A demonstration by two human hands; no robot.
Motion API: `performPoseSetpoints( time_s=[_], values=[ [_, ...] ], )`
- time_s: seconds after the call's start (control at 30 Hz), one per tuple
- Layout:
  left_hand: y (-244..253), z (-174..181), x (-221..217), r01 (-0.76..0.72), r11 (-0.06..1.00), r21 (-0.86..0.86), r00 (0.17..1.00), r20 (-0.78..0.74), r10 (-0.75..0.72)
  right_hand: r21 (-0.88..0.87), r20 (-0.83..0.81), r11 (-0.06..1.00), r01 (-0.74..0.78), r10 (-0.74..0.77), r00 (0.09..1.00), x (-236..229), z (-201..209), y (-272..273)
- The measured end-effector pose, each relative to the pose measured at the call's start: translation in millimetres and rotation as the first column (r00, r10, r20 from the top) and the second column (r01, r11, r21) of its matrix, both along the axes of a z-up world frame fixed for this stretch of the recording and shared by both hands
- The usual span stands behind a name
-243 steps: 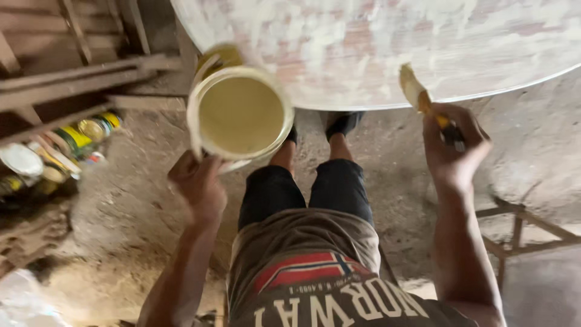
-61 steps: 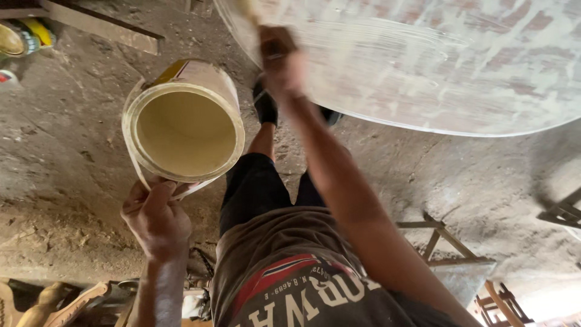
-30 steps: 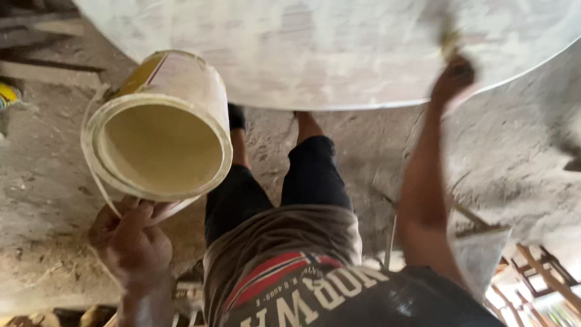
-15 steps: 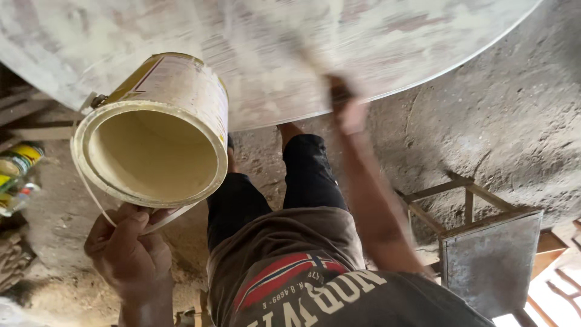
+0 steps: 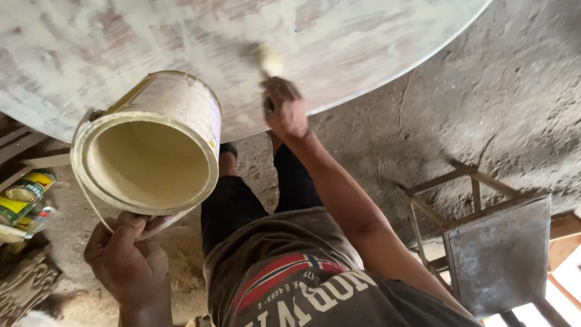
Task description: The person paints the underside of a large round table with a light-colored liquid using a brush. They repeatedly dip the brush into a bucket held in the left hand and apply the liquid to the table surface in broad strokes.
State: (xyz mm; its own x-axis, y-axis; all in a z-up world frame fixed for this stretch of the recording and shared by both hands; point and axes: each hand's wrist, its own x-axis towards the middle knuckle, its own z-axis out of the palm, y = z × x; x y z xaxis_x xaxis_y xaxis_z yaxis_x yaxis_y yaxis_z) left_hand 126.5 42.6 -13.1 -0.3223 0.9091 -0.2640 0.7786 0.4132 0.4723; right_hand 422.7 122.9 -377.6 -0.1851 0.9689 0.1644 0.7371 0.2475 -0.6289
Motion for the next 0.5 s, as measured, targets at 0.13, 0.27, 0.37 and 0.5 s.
performPoseSetpoints(
  time_s=[0.13, 0.27, 0.37, 0.5],
  values=[
    [5, -17, 10, -0.781, 0.583, -0.222, 0.258, 0.736, 0.626, -0.779, -0.342, 0.623, 0.075, -0.521, 0.782, 91, 3, 52],
    [22, -30, 13, -0.77, 0.602, -0.209, 0.281, 0.736, 0.616, -0.149, -0.234, 0.917, 0.371, -0.397, 0.887, 290, -1, 146],
    [35, -29, 20, -0.773, 0.593, -0.227, 0.224, 0.776, 0.589, 0.026, 0.264, 0.823, 0.568, -0.554, 0.79, 332, -13, 174],
    [59, -24, 30, -0.78, 0.582, -0.229, 0.203, 0.787, 0.583, -0.117, 0.134, 0.936, 0.333, -0.317, 0.939, 119, -65, 96]
  ],
)
